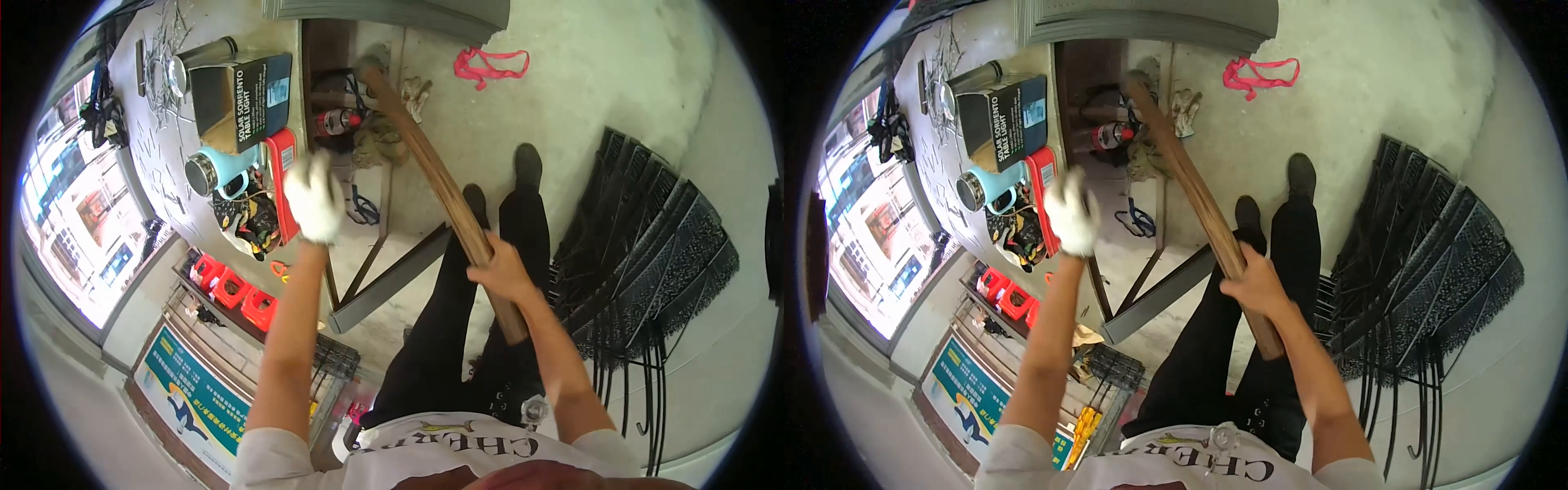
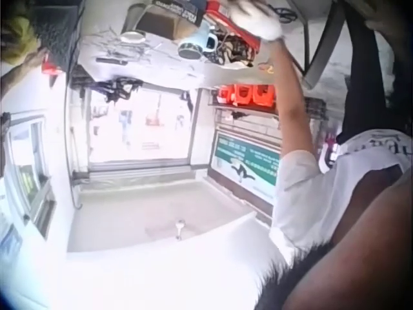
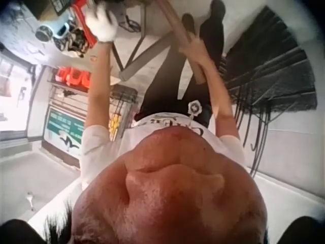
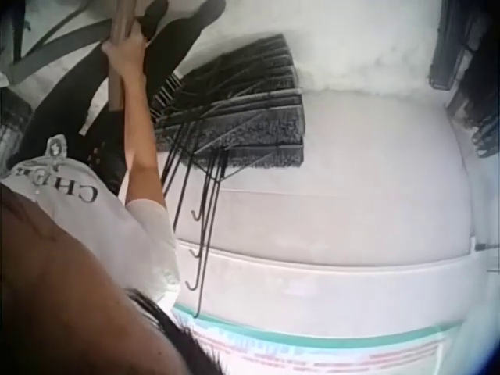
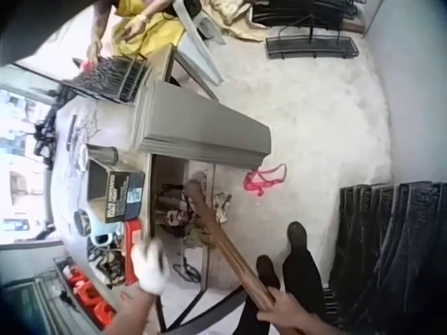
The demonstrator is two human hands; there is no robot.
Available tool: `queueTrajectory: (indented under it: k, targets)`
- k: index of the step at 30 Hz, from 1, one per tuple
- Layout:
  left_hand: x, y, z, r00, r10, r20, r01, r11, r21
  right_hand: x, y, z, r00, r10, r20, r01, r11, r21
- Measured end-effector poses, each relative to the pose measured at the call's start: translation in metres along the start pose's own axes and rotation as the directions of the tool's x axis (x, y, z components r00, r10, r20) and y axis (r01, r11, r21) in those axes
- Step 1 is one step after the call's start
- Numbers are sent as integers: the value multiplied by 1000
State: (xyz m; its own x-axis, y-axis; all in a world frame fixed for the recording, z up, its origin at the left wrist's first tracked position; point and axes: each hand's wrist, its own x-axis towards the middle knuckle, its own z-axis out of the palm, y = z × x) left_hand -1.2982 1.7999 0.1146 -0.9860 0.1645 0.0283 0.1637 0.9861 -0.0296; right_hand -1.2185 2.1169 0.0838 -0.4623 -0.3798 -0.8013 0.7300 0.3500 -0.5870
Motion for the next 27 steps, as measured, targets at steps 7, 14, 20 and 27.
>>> queueTrajectory:
  k: [7,14,20,27]
  targets:
    - [101,-28,38,994,59,-89,-49,993,111,-49,-16,-6,969,236,-77,-189,902,389]
    - [88,-23,49,993,-115,16,115,993,-12,-18,-70,-50,863,455,-217,-267,777,570]
    - [102,-26,33,972,-199,125,206,978,-41,-23,-127,-125,841,406,-356,-218,859,464]
    - [113,-16,-7,885,-273,377,351,923,-156,-3,-214,-204,889,278,-364,-166,936,309]
